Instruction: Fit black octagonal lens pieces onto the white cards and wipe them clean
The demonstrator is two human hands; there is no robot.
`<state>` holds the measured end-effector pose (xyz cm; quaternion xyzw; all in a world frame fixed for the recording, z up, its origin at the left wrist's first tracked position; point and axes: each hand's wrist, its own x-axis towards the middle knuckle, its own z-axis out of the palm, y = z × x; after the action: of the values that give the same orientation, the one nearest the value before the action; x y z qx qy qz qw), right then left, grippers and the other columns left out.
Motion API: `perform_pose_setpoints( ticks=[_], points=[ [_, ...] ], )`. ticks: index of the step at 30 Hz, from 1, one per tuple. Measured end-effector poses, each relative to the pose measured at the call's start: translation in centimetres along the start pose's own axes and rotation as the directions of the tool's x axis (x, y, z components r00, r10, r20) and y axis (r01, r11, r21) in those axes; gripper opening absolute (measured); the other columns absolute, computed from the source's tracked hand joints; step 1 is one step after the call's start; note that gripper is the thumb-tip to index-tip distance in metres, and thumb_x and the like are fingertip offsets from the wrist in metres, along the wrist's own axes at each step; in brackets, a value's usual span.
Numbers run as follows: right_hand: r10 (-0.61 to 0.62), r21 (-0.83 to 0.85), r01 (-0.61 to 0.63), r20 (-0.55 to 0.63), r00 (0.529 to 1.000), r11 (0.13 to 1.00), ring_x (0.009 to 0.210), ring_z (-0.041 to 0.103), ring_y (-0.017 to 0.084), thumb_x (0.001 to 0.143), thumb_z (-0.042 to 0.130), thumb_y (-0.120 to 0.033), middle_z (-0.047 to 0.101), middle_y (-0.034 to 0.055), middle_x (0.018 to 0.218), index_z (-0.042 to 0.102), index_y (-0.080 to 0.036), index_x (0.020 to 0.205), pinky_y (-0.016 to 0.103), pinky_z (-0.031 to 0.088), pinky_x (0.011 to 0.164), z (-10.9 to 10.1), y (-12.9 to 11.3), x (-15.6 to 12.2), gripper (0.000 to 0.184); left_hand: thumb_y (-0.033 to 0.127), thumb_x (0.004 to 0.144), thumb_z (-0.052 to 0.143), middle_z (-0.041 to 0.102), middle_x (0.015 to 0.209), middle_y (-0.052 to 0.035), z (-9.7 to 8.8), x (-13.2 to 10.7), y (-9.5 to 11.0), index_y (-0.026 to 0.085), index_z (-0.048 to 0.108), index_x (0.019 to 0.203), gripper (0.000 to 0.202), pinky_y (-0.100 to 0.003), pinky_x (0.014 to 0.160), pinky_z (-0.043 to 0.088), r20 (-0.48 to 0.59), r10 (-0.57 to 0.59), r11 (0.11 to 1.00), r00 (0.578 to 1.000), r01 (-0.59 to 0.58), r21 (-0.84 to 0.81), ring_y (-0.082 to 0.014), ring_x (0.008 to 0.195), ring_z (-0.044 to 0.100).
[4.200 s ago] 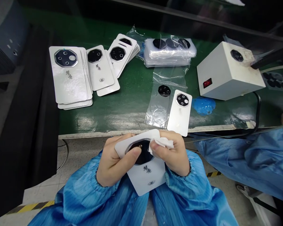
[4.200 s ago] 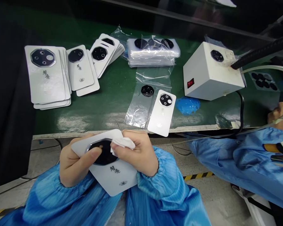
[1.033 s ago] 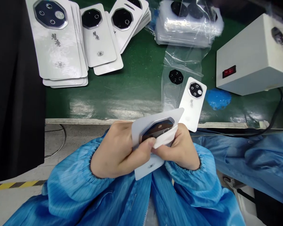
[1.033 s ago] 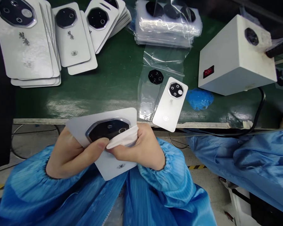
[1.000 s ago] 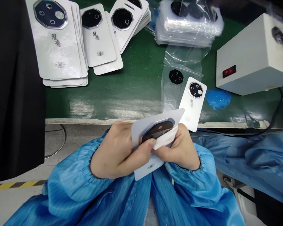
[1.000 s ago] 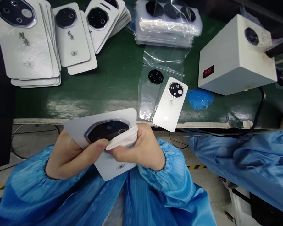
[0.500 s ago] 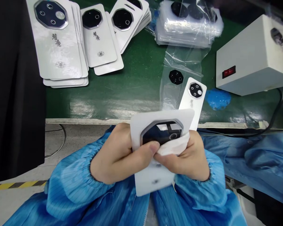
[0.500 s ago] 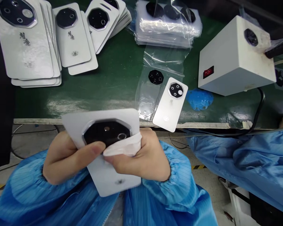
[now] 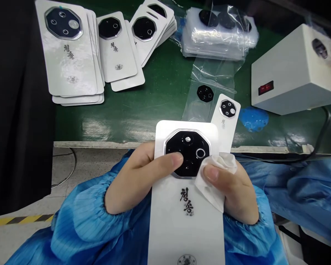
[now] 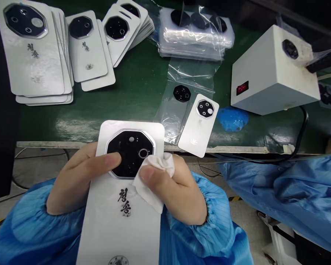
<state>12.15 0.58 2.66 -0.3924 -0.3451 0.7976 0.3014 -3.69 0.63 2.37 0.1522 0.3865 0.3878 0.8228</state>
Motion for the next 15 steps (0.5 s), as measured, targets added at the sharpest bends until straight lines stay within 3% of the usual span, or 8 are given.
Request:
perform_pose_setpoints(
  ticks=[4, 9, 15],
  points=[
    [-0.130, -0.133, 0.125, -0.030, 0.991, 0.983, 0.051, 0.040, 0.008, 0.086, 0.052, -0.034, 0.044, -0.0035, 0.058, 0.050, -0.019, 0.064, 0.020, 0.033, 0.045, -0.1, 0.0, 0.1, 0.026, 0.031, 0.073, 0.062, 0.057, 0.053, 0.0029, 0.0, -0.1, -0.3, 0.018, 0.058, 0.063, 0.017, -0.016, 0.036, 0.037, 0.008, 0.097, 0.985, 0.995, -0.097, 0.142, -0.0084, 0.042, 0.050],
    [-0.240, -0.235, 0.228, -0.024, 0.970, 0.945, 0.044, 0.031, 0.005, 0.088, 0.047, -0.027, 0.033, -0.0060, 0.052, 0.037, -0.018, 0.057, 0.018, 0.026, 0.038, 0.0, -0.3, 0.2, 0.034, 0.025, 0.074, 0.064, 0.060, 0.058, 0.0041, -0.2, -0.1, -0.5, 0.019, 0.057, 0.069, 0.010, -0.015, 0.041, 0.043, 0.068, 0.163, 0.954, 0.984, -0.175, 0.245, -0.0094, 0.050, 0.056],
    [-0.261, -0.252, 0.252, -0.002, 0.965, 0.934, 0.043, 0.030, 0.006, 0.088, 0.047, -0.027, 0.033, -0.0055, 0.051, 0.038, -0.019, 0.056, 0.020, 0.027, 0.038, -0.1, -0.1, 0.1, 0.034, 0.025, 0.083, 0.054, 0.058, 0.061, 0.0034, -1.0, 0.0, -0.3, 0.020, 0.052, 0.073, 0.011, -0.016, 0.043, 0.046, 0.249, 0.197, 0.875, 0.948, -0.285, 0.391, -0.0104, 0.054, 0.057]
  ],
)
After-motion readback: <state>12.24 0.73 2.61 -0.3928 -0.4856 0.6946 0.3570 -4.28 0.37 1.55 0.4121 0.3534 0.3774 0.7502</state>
